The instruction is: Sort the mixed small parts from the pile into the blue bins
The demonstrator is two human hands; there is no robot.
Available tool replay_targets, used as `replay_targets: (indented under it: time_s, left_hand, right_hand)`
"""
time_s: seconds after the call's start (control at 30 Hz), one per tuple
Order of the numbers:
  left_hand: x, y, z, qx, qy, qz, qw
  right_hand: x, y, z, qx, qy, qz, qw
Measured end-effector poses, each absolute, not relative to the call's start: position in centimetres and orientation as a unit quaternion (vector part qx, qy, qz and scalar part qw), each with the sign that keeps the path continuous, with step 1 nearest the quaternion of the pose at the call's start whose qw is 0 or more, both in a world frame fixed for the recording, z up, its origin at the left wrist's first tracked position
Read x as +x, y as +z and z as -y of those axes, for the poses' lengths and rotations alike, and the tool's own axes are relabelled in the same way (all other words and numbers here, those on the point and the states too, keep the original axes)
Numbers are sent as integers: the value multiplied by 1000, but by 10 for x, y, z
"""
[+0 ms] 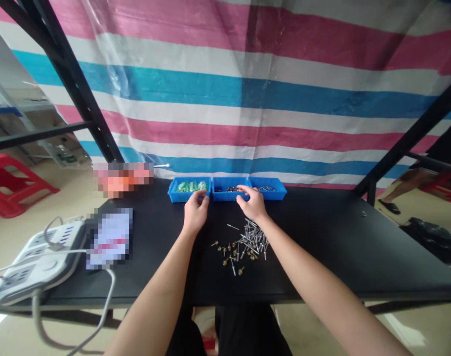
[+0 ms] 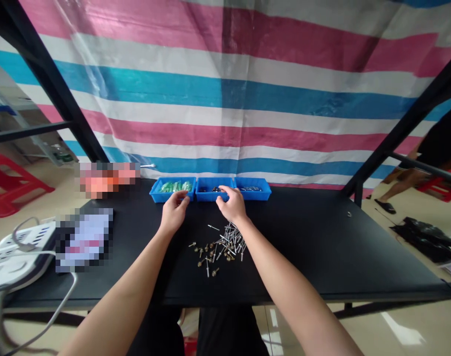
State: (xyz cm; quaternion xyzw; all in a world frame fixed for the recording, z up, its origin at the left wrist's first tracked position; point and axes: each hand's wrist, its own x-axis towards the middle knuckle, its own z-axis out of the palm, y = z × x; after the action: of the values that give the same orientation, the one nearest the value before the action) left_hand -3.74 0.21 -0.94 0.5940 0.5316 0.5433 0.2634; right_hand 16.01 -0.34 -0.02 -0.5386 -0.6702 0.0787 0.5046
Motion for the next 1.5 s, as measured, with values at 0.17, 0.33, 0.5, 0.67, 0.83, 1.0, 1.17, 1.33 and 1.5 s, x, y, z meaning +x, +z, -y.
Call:
replay_targets:
  time_s: [0.17, 0.33, 0.5, 0.67, 0.83, 1.0, 1.17, 1.33, 1.5]
  left_hand:
    - [-38, -9, -2, 594, 539, -540, 255]
    - [-37, -9, -3, 594, 537, -543, 253]
    - [-37, -8, -2, 596, 533, -545, 251]
    - [-37, -7, -1, 604, 530, -539, 252]
    - [-37, -8, -3, 604, 527, -545, 246]
    - [-37, -10, -5, 607, 520, -549, 244]
    - [-37, -9, -4, 615, 515, -549, 234]
    - [-38, -9, -4, 627, 504, -551, 224]
    - [-38, -8, -3, 639, 494, -549, 217]
  right_hand:
    - [168, 5, -20, -571, 53, 683, 453]
    - [172, 5, -30, -577, 59, 693, 427]
    - [171, 1, -31, -575, 40, 705, 414]
    - [172, 0, -35, -594, 34, 716, 365]
    - [177, 2, -28, -596, 15, 733, 328]
    - [181, -2, -7, -595, 2, 712, 373]
    - [181, -9, 3, -569, 9, 698, 435]
    - [181, -12, 8, -535, 19, 711, 456]
    - [176, -4, 19, -466, 62, 785, 403]
